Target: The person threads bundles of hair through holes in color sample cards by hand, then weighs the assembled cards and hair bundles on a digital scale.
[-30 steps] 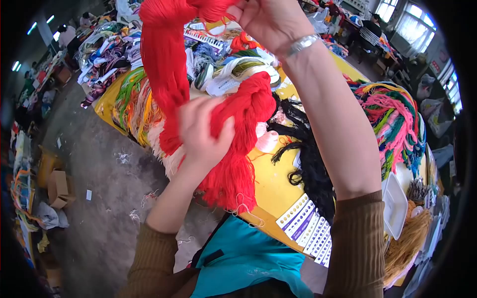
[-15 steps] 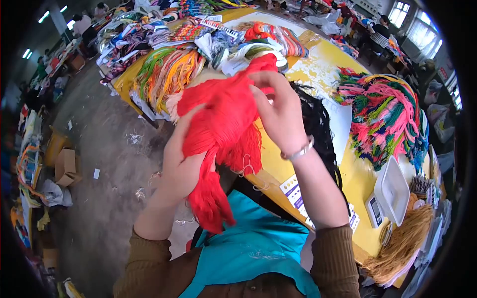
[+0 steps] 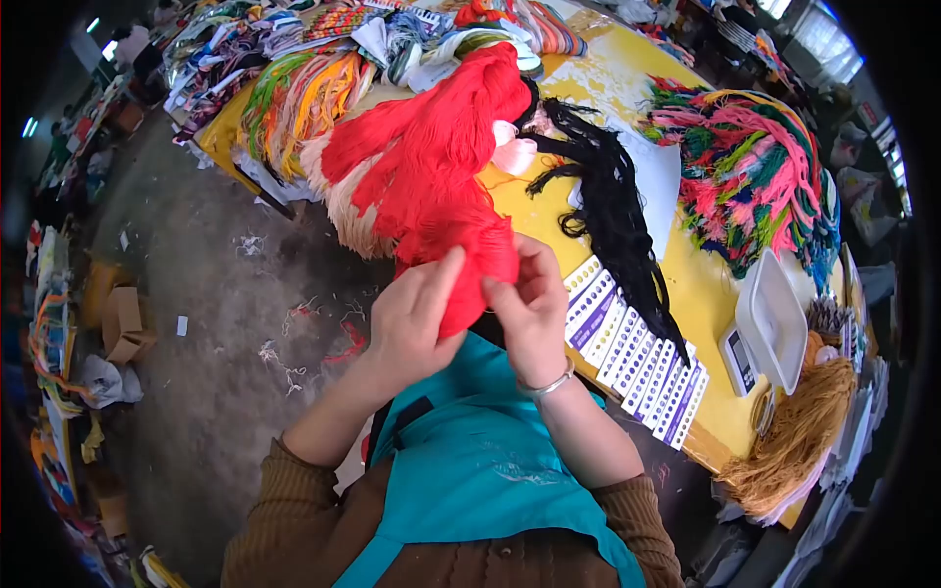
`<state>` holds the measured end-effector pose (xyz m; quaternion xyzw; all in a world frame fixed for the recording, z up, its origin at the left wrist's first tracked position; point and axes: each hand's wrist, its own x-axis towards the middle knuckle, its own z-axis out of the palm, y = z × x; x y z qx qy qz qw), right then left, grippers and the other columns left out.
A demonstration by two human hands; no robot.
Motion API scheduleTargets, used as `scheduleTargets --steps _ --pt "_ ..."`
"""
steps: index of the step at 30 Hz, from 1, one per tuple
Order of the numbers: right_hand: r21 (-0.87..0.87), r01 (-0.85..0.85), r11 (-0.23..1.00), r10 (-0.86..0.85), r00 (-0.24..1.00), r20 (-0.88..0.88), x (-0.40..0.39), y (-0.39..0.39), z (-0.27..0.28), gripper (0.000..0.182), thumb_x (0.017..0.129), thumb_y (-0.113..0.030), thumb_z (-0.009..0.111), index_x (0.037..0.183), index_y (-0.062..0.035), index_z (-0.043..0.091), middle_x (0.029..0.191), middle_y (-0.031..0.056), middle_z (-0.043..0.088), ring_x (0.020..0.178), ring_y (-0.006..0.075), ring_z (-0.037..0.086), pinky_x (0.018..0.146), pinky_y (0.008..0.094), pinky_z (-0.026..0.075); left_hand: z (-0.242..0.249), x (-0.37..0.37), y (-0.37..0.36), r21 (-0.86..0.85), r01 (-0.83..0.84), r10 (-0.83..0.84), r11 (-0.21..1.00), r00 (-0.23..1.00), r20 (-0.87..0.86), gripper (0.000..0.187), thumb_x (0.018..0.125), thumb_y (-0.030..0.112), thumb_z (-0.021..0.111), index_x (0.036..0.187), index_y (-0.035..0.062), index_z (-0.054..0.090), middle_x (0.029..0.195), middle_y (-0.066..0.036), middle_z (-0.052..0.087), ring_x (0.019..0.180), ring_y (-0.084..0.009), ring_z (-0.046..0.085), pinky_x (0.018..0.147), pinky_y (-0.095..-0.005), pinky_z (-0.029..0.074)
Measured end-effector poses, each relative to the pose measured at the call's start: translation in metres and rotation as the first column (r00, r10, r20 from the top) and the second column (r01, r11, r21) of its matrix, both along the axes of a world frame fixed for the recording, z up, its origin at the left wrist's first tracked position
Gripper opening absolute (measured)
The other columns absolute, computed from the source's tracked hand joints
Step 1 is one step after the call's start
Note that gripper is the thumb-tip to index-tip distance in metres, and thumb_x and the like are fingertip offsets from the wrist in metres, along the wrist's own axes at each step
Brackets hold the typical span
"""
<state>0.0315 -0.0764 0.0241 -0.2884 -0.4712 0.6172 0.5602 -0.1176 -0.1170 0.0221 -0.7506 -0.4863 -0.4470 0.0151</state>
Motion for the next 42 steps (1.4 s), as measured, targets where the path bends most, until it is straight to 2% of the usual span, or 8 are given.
scheduleTargets --steps 14,19,27,28,30,35,38,42 --pt "0.215 0.044 0.976 -0.100 0.962 0.254 0.010 -0.010 -0.023 0.041 0.079 0.008 0.059 0.120 -0.0007 0.054 0.112 0.0118 0.061 0.103 0.0200 0.061 0.090 0.0295 0.048 0.021 -0.017 0.020 -0.206 0.118 -0.086 0.972 0.984 0.159 0.037 0.072 -0.002 0.061 0.109 0.0000 0.057 0.102 -0.018 0.055 0.097 -0.0360 0.057 0.084 -0.0408 0.048" --pt "0.792 -0.293 0.536 -0.455 0.690 0.563 0.017 0.016 0.008 0.054 0.064 0.004 0.066 0.117 -0.0039 0.060 0.112 0.0164 0.062 0.099 0.0334 0.062 0.087 0.0391 0.052 0.022 -0.019 0.025 -0.323 0.191 -0.120 0.927 0.966 0.228 0.027 0.075 -0.003 0.054 0.102 -0.0028 0.058 0.093 -0.018 0.058 0.092 -0.0363 0.059 0.080 -0.0411 0.048" --pt "0.723 -0.097 0.684 -0.368 0.810 0.456 -0.001 0.014 0.002 0.024 0.071 0.002 0.065 0.094 -0.0032 0.062 0.096 0.0126 0.064 0.083 0.0262 0.065 0.072 0.0323 0.054 0.023 -0.077 0.034 -0.344 0.014 -0.002 0.939 0.999 0.033 0.035 0.072 -0.003 0.052 0.106 0.0013 0.060 0.102 -0.016 0.062 0.101 -0.0319 0.060 0.086 -0.0359 0.047" --pt "0.601 -0.005 0.800 -0.281 0.881 0.381 -0.008 0.011 -0.004 0.020 0.075 0.001 0.064 0.094 -0.0025 0.060 0.096 0.0110 0.064 0.082 0.0231 0.065 0.072 0.0312 0.053 0.017 -0.088 0.035 -0.387 0.095 0.020 0.917 0.959 0.282 0.035 0.073 -0.004 0.050 0.107 0.0010 0.059 0.104 -0.015 0.063 0.103 -0.0298 0.061 0.088 -0.0344 0.047" --pt "-0.083 -0.114 0.990 0.108 0.991 -0.074 -0.018 0.010 -0.004 0.018 0.085 -0.002 0.057 0.103 -0.0032 0.057 0.100 0.0036 0.065 0.087 0.0149 0.064 0.078 0.0303 0.051 0.050 -0.086 0.022 -0.219 0.583 0.226 0.782 0.062 0.972 0.035 0.074 -0.004 0.049 0.108 -0.0015 0.058 0.107 -0.010 0.064 0.106 -0.0240 0.060 0.095 -0.0375 0.046" --pt "-0.514 -0.377 0.770 0.304 0.926 -0.223 -0.042 0.033 -0.019 0.020 0.089 -0.009 0.056 0.109 -0.0084 0.058 0.102 0.0006 0.065 0.096 0.0108 0.060 0.078 0.0255 0.048 0.055 -0.103 0.009 0.001 0.656 0.238 0.755 -0.276 0.931 0.030 0.078 0.001 0.051 0.107 -0.0006 0.058 0.092 -0.007 0.062 0.085 -0.0187 0.059 0.088 -0.0329 0.047" --pt "-0.326 -0.219 0.920 0.244 0.969 0.039 -0.051 0.032 -0.027 0.035 0.085 -0.006 0.060 0.119 -0.0039 0.056 0.114 0.0055 0.062 0.108 0.0161 0.057 0.091 0.0303 0.046 0.063 -0.119 0.012 -0.548 0.222 0.221 0.807 0.747 0.627 0.024 0.080 0.007 0.054 0.102 -0.0004 0.060 0.076 -0.006 0.061 0.071 -0.0212 0.059 0.074 -0.0291 0.046" --pt "0.220 -0.294 0.930 0.230 0.934 0.274 -0.058 0.016 0.001 0.060 0.078 -0.003 0.068 0.133 -0.0001 0.046 0.126 0.0144 0.054 0.119 0.0193 0.052 0.103 0.0339 0.040 0.064 -0.098 0.004 -0.607 0.066 0.052 0.792 0.983 0.175 0.019 0.079 0.010 0.058 0.096 -0.0006 0.061 0.076 -0.018 0.061 0.068 -0.0222 0.061 0.065 -0.0351 0.048"
